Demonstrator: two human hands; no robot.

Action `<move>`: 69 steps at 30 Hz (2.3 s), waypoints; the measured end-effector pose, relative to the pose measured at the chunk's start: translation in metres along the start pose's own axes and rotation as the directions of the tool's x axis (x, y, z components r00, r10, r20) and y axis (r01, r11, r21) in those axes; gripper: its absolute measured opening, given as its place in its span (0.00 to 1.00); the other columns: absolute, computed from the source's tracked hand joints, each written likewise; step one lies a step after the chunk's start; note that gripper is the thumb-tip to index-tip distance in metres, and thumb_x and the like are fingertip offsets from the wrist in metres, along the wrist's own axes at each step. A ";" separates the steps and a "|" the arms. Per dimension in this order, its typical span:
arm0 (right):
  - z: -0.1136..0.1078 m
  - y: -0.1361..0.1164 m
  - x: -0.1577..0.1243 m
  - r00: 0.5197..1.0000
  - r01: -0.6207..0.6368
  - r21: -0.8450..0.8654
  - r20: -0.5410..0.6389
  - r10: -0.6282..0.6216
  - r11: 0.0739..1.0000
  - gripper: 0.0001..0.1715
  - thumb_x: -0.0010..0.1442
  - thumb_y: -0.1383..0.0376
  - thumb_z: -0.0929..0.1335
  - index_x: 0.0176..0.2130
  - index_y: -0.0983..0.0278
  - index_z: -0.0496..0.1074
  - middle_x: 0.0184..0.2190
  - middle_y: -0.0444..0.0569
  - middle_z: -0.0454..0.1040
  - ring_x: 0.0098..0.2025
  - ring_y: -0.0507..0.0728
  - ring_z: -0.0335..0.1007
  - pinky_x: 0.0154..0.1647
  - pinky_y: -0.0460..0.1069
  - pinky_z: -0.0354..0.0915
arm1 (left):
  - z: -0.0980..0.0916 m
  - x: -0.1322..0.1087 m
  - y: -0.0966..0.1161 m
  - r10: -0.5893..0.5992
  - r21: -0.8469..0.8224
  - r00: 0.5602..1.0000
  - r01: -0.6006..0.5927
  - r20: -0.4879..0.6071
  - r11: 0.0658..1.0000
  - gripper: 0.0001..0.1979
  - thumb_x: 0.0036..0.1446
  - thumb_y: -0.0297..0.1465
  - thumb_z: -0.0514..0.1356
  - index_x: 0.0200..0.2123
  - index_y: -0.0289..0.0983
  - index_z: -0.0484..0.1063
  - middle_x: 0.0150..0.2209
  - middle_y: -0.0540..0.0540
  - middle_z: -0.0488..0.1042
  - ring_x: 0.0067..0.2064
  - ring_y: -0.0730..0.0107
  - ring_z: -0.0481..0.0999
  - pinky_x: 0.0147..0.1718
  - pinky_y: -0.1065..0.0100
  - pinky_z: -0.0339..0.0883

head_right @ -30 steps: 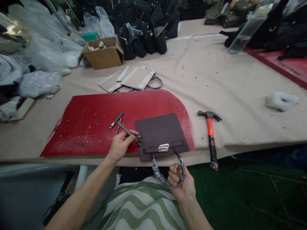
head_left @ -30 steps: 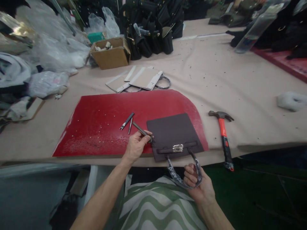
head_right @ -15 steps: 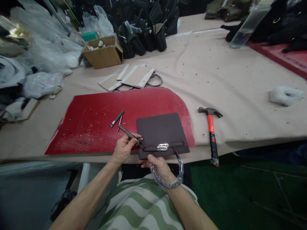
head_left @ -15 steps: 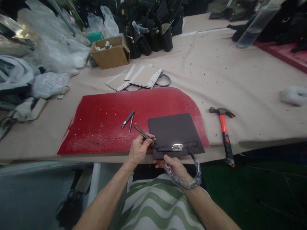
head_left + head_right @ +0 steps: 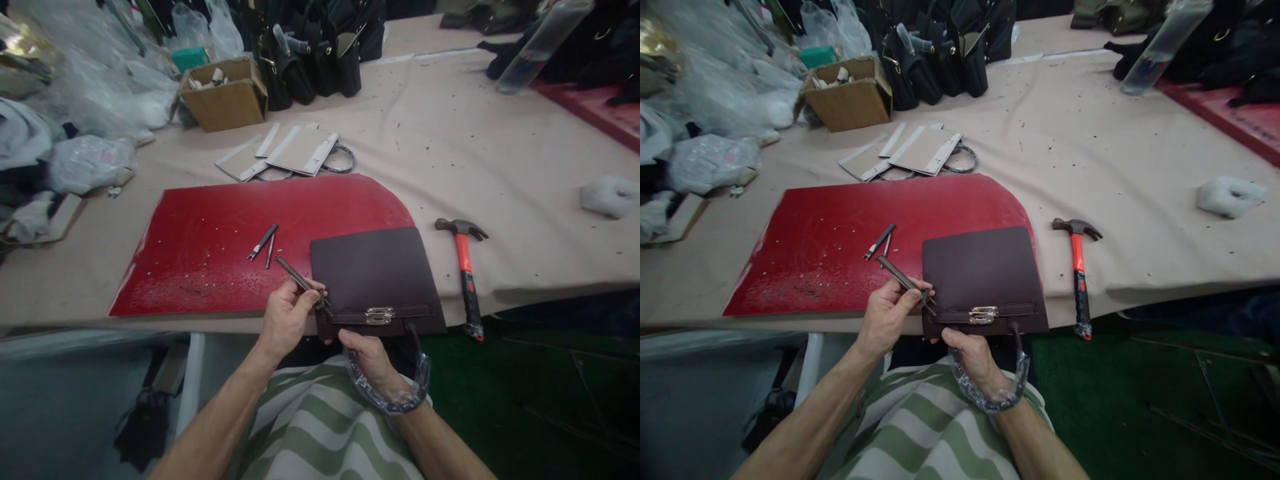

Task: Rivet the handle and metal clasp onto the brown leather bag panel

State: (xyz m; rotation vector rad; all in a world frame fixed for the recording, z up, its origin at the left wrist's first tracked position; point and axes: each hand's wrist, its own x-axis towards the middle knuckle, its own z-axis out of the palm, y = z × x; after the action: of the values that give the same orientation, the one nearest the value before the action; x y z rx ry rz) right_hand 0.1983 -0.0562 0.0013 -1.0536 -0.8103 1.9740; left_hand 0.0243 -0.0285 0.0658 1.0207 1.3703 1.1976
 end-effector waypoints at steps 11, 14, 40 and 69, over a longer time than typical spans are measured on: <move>0.002 -0.005 -0.003 0.996 -0.027 -0.035 0.079 0.030 0.999 0.22 0.55 0.50 0.71 0.25 0.66 0.80 0.31 0.53 0.76 0.39 0.64 0.69 0.50 0.54 0.60 | -0.004 -0.007 0.005 0.041 0.114 0.999 -0.038 -0.018 0.993 0.12 0.60 0.38 0.62 0.42 0.36 0.76 0.40 0.43 0.79 0.41 0.64 0.78 0.43 0.67 0.71; 0.004 -0.002 -0.002 0.999 -0.036 0.024 0.005 0.036 0.999 0.23 0.52 0.48 0.74 0.24 0.66 0.80 0.33 0.54 0.76 0.41 0.65 0.69 0.50 0.54 0.61 | -0.005 -0.006 0.001 0.033 0.090 0.999 -0.033 -0.001 0.995 0.12 0.60 0.38 0.63 0.42 0.36 0.76 0.40 0.43 0.79 0.42 0.63 0.79 0.43 0.67 0.71; 0.007 -0.008 0.002 0.997 -0.064 -0.032 -0.048 0.062 0.997 0.26 0.50 0.45 0.75 0.23 0.66 0.79 0.33 0.55 0.77 0.38 0.64 0.69 0.50 0.56 0.61 | -0.005 -0.011 -0.004 0.053 0.036 0.998 -0.051 -0.047 0.998 0.14 0.59 0.40 0.64 0.41 0.35 0.77 0.41 0.42 0.80 0.42 0.64 0.79 0.42 0.68 0.72; 0.009 -0.035 0.005 0.987 -0.162 -0.188 -0.039 0.157 0.969 0.32 0.47 0.40 0.73 0.20 0.66 0.72 0.20 0.51 0.68 0.23 0.55 0.59 0.26 0.50 0.55 | -0.008 0.003 -0.004 0.116 0.191 0.992 -0.122 0.043 0.974 0.10 0.63 0.35 0.59 0.41 0.35 0.74 0.40 0.44 0.79 0.41 0.65 0.77 0.40 0.67 0.70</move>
State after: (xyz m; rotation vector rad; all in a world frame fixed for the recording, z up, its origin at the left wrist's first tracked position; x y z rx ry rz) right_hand 0.1991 -0.0354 0.0315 -1.2875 -0.9422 2.0430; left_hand 0.0165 -0.0276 0.0611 1.2693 1.4380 1.1460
